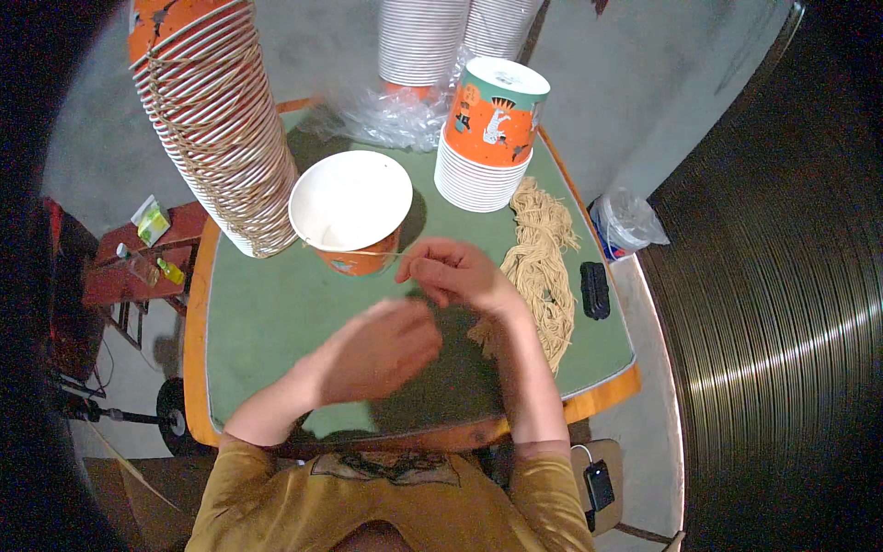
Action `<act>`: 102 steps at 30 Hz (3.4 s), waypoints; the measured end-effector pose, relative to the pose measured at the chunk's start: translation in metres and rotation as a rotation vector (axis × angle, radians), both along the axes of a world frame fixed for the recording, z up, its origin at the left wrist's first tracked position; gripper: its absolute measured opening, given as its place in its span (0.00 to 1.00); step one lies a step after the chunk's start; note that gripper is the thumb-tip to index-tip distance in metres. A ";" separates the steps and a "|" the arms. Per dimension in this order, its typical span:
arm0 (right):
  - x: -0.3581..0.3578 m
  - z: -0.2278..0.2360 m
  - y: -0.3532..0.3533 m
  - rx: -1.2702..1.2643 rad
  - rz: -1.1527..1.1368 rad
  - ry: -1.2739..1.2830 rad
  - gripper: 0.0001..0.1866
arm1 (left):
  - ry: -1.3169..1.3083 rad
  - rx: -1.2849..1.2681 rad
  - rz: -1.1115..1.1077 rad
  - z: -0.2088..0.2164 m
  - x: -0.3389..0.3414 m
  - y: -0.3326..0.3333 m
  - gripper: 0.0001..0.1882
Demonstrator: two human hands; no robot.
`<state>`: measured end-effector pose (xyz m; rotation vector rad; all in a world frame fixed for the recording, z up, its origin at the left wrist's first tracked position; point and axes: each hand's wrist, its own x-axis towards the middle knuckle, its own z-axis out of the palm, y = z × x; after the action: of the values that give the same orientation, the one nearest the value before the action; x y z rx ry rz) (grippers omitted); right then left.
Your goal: The person threads a piece of twine through two pre-punched holes on opposite sides of a paper cup. They pull the twine tight and tie a knot to secure it. The person then places the finished cup onto a stack of similar cups on the table.
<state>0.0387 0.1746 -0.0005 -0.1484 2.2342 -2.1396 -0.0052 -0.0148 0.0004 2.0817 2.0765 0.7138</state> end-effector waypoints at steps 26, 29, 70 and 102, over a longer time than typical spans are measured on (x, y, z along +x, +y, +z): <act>0.022 -0.026 -0.007 -0.250 -0.139 0.101 0.15 | 0.000 0.419 0.562 -0.014 -0.083 -0.051 0.09; 0.023 -0.038 -0.011 -0.322 -0.098 0.094 0.17 | 0.050 0.488 0.544 -0.021 -0.085 -0.052 0.11; 0.035 -0.030 -0.045 0.707 -0.811 0.476 0.12 | 0.103 0.291 0.518 -0.037 0.031 -0.053 0.16; -0.029 -0.006 -0.029 0.160 -0.681 0.608 0.11 | -1.195 0.379 0.516 0.008 -0.118 -0.048 0.08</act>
<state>0.0097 0.1455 -0.0066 -0.0298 3.1653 -2.4402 -0.1234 -0.0624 0.0089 0.6859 1.7025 1.9006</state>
